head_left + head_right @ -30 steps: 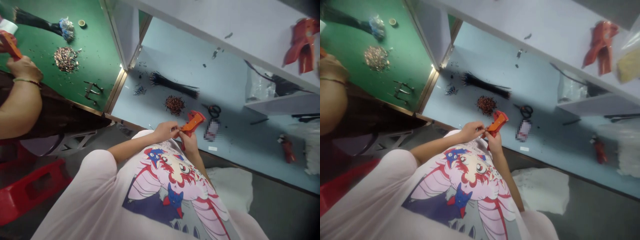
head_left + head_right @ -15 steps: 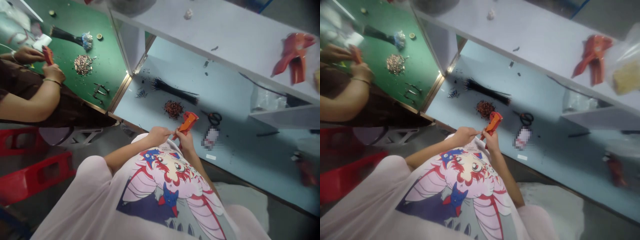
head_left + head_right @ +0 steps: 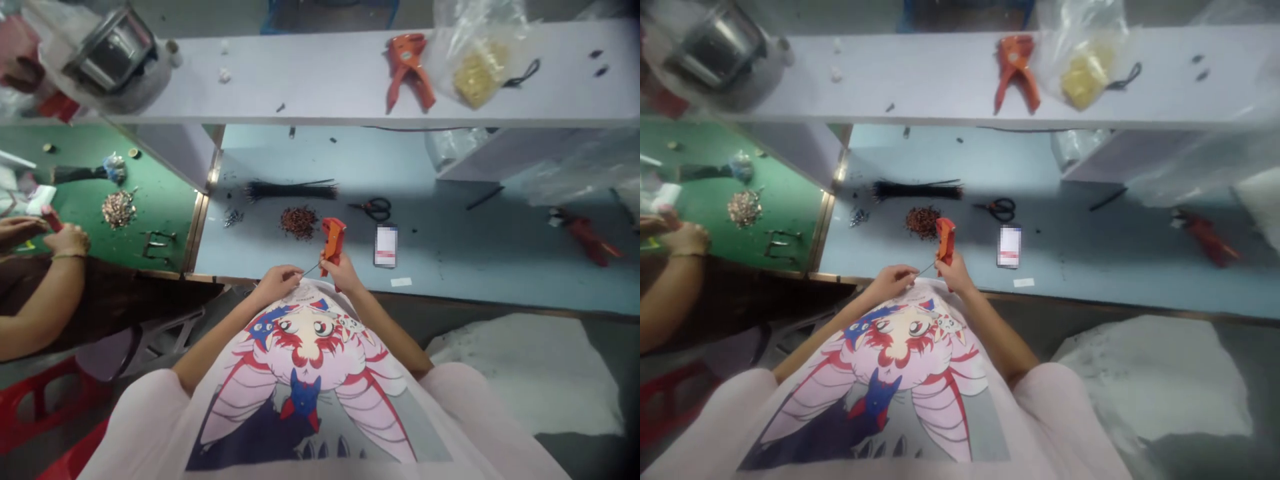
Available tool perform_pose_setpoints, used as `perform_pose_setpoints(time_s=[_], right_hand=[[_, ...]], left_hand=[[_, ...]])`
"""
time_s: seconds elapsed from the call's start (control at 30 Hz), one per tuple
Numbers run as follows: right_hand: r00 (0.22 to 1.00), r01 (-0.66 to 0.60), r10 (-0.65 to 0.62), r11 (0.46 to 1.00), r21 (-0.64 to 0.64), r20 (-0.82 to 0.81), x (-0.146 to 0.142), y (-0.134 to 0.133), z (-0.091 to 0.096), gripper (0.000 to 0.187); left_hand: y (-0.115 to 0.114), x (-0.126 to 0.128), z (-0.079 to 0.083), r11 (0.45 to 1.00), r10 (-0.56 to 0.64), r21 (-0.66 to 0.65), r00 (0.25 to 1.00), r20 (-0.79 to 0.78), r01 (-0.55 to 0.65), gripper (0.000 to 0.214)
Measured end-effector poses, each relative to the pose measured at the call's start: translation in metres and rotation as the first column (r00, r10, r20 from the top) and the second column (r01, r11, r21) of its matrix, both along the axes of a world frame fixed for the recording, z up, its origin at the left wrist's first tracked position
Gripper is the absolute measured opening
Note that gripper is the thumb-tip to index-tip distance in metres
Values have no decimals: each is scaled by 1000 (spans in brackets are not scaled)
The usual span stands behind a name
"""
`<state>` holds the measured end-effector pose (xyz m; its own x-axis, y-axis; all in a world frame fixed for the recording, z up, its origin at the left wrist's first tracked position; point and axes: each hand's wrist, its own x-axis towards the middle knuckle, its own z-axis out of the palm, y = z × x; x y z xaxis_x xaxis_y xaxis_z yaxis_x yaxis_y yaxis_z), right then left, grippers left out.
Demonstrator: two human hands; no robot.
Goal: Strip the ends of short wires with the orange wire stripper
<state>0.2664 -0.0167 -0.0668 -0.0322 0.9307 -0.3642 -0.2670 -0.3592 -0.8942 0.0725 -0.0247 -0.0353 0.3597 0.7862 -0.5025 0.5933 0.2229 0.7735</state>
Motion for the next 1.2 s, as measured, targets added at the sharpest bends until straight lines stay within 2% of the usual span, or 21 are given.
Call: perform_pose_setpoints(time_s=[0.07,0.13,0.23,0.33,0.43,0.5,0.6,0.7,0.87,1.0,1.1,1.2], right_hand=[[999,-34,32,998,57,32,0,-3,3,12],[997,-62,56,992,114,53,-3,-7,6,12],[997,-67,63,988,136,33,-7,-8,8,12],[999,-21,23,998,64,-35,-6,-4,8,15],[991,-21,16,999,-32,-135,6,0,8,28],[961,-113,83,989,-99,-264,16,-1,10,35],[867,-290,189,944,-158,-461,27,-7,17,39],[827,-366,254,921,-136,-501,28,-16,29,37],[863,-399,371,917,-12,-344,19,-23,48,32],[829,-472,462,880,48,-316,11,-26,57,29],[831,-475,470,878,60,-296,9,-28,58,28],[846,-473,470,880,56,-251,9,-31,55,27]], left_hand=[[8,14,5,995,3,-103,997,82,6,32],[15,25,9,989,0,-144,992,125,18,26],[23,32,12,997,-29,-64,992,126,37,12],[28,28,13,998,-53,49,994,92,48,13],[31,23,17,988,65,136,995,78,-76,17],[32,21,21,964,191,163,975,113,-208,17],[34,20,32,913,311,218,934,178,-345,16],[33,17,41,853,316,366,927,204,-371,13],[29,10,49,691,250,682,964,88,-241,11],[26,6,52,568,175,817,985,-1,-100,11],[24,4,51,520,133,853,991,-31,-43,12],[21,5,49,498,131,866,991,-26,-43,12]])
